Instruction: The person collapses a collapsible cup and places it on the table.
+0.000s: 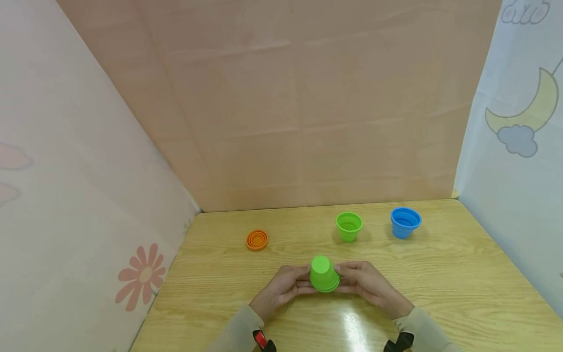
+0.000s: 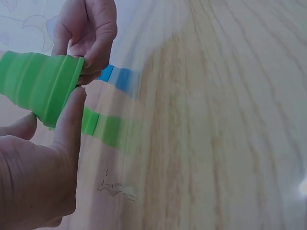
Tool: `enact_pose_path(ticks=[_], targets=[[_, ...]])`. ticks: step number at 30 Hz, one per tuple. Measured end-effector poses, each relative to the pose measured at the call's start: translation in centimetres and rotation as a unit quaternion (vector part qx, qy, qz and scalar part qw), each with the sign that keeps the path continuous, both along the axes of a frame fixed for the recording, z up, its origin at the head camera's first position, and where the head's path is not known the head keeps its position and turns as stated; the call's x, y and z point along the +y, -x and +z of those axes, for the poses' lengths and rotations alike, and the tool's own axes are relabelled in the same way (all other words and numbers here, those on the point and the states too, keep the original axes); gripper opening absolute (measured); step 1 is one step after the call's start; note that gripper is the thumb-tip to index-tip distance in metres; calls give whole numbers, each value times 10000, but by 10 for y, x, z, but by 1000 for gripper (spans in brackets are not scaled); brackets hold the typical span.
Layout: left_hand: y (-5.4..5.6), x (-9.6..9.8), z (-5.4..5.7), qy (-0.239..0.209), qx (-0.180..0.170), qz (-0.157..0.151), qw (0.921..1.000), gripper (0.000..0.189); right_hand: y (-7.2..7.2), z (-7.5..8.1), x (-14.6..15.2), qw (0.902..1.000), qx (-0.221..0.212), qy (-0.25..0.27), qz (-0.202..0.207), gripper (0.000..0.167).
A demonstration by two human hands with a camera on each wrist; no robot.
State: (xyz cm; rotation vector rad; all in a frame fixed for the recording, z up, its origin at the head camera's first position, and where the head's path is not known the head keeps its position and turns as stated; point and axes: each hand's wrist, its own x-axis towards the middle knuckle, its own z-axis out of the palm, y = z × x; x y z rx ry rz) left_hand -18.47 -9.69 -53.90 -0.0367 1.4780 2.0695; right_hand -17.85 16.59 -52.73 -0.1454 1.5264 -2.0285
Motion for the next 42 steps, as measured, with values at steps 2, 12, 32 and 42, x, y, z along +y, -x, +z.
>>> enact_pose_path(ticks=[2, 12, 32, 42], targets=[[0, 0, -1, 44, -6, 22, 10000, 39, 0, 0, 0, 10000, 3, -13, -19, 41], [0, 1, -4, 76, 3, 5, 10000, 40, 0, -2, 1, 9998, -178, 25, -26, 25], [-1, 9, -2, 445, -60, -247, 9987, 47, -7, 2, -6, 9920, 567, -1051, -415, 42], [0, 11, -1, 502, -52, -636, 9967, 51, -9, 3, -2, 9860, 892, -1347, -418, 42]])
